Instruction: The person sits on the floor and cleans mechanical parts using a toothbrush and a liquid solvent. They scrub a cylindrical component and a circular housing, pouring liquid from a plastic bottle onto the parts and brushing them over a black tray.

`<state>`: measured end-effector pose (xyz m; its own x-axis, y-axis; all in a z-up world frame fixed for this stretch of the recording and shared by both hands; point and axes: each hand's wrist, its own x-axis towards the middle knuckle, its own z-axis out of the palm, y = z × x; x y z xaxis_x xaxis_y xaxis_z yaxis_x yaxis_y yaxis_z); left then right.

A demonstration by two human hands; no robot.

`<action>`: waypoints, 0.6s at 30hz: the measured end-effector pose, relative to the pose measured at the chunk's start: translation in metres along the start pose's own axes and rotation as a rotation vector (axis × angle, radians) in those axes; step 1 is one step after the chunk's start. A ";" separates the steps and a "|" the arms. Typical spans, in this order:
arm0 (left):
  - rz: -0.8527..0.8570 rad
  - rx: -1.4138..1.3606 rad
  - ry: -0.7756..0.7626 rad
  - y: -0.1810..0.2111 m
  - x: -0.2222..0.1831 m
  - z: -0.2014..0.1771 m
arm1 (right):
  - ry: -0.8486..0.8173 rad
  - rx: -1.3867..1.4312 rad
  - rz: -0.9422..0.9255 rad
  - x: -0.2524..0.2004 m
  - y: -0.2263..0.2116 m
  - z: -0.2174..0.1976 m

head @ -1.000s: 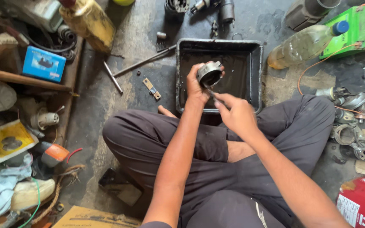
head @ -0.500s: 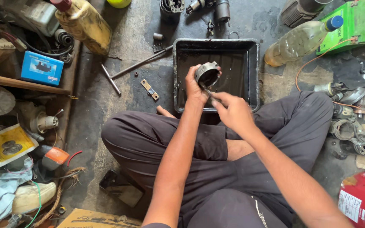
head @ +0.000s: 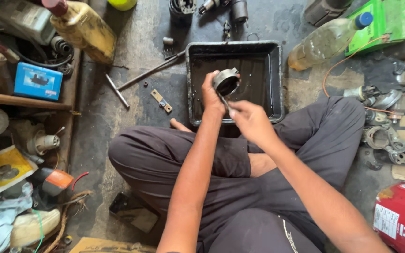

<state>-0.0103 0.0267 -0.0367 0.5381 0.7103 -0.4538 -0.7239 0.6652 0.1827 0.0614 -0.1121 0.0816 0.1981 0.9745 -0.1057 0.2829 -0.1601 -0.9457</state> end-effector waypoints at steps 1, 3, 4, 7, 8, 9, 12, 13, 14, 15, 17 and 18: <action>0.022 0.018 0.053 -0.002 0.001 0.003 | 0.058 -0.332 -0.073 -0.001 0.001 -0.006; 0.076 0.050 0.168 -0.003 0.002 0.004 | 0.163 -0.991 -0.219 -0.004 0.001 -0.008; 0.085 0.060 0.133 -0.004 0.002 0.005 | 0.164 -0.967 -0.159 -0.006 0.001 -0.007; 0.089 0.083 0.060 -0.008 -0.003 0.005 | 0.095 -0.573 0.038 -0.007 -0.003 -0.002; 0.078 0.087 0.048 -0.006 -0.004 0.008 | 0.030 -0.230 0.105 -0.004 -0.005 -0.004; 0.067 0.091 0.037 -0.005 -0.005 0.011 | -0.036 0.114 0.168 -0.001 -0.008 -0.008; 0.109 0.072 -0.011 0.006 -0.009 0.016 | 0.017 0.230 0.416 0.014 -0.014 -0.030; 0.068 0.028 -0.005 0.011 -0.008 0.017 | 0.075 0.266 0.444 0.019 -0.014 -0.039; 0.025 -0.018 0.007 0.012 -0.010 0.016 | 0.132 0.302 0.478 0.022 -0.010 -0.050; -0.018 -0.064 0.019 0.013 -0.012 0.012 | 0.189 0.338 0.513 0.024 -0.004 -0.058; 0.016 0.070 -0.002 0.008 -0.010 0.012 | 0.191 0.209 0.449 0.030 0.013 -0.072; 0.038 0.141 -0.010 0.009 -0.011 0.010 | 0.187 0.149 0.415 0.034 0.024 -0.069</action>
<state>-0.0186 0.0276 -0.0212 0.5162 0.7374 -0.4356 -0.6762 0.6631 0.3210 0.1398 -0.0933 0.0768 0.4354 0.7855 -0.4399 0.0087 -0.4923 -0.8704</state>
